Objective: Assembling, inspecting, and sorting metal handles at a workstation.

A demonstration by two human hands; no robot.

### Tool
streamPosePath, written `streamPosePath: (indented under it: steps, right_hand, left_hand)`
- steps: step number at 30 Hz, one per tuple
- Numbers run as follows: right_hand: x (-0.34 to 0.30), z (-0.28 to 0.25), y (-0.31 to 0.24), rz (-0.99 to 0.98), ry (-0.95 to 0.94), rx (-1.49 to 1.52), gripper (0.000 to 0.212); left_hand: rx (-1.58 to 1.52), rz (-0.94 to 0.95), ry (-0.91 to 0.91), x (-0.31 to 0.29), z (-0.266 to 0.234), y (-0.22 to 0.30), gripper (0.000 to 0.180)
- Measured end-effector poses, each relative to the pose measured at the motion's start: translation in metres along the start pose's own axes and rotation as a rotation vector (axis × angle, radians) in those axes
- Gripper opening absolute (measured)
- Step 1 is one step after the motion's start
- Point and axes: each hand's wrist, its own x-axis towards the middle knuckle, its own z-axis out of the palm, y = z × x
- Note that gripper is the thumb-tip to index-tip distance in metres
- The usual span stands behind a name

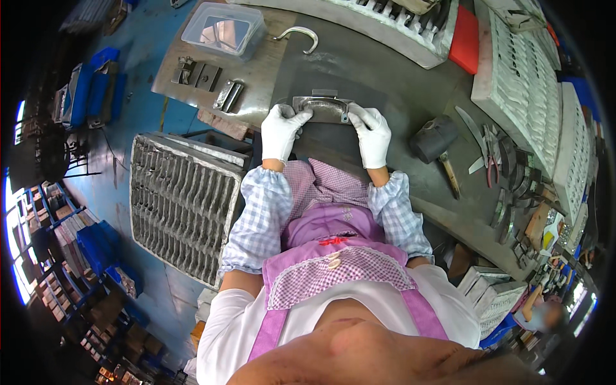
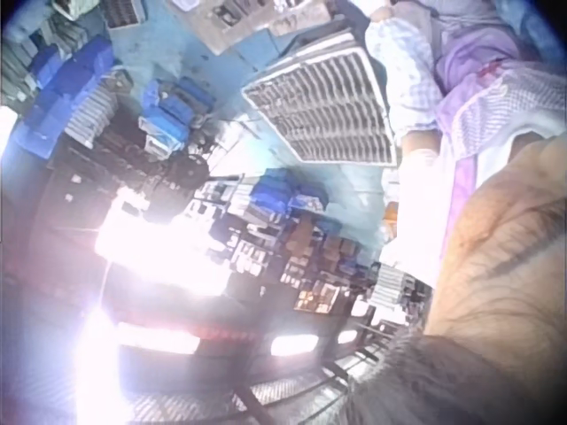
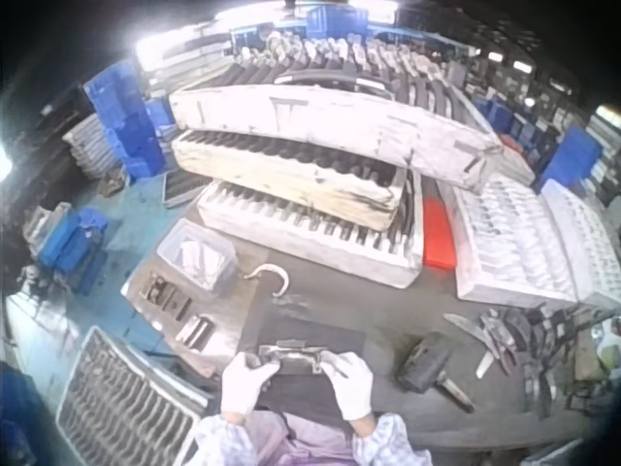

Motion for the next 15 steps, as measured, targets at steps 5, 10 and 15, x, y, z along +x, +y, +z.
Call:
streamPosePath:
  steps: [5, 10, 15]
  right_hand:
    - [0.000, 0.000, 0.004, -0.044, 0.001, -0.017, 0.019]
    - [0.007, -0.005, -0.002, 0.071, 0.002, 0.119, 0.023]
    - [0.009, 0.010, -0.023, -0.048, -0.233, -0.246, 0.051]
  left_hand:
    - [-0.047, 0.044, 0.022, -0.006, 0.007, 0.001, 0.035]
    - [-0.039, 0.048, 0.011, -0.002, 0.012, 0.000, 0.035]
    - [0.331, 0.220, 0.158, -0.010, -0.014, -0.002, 0.040]
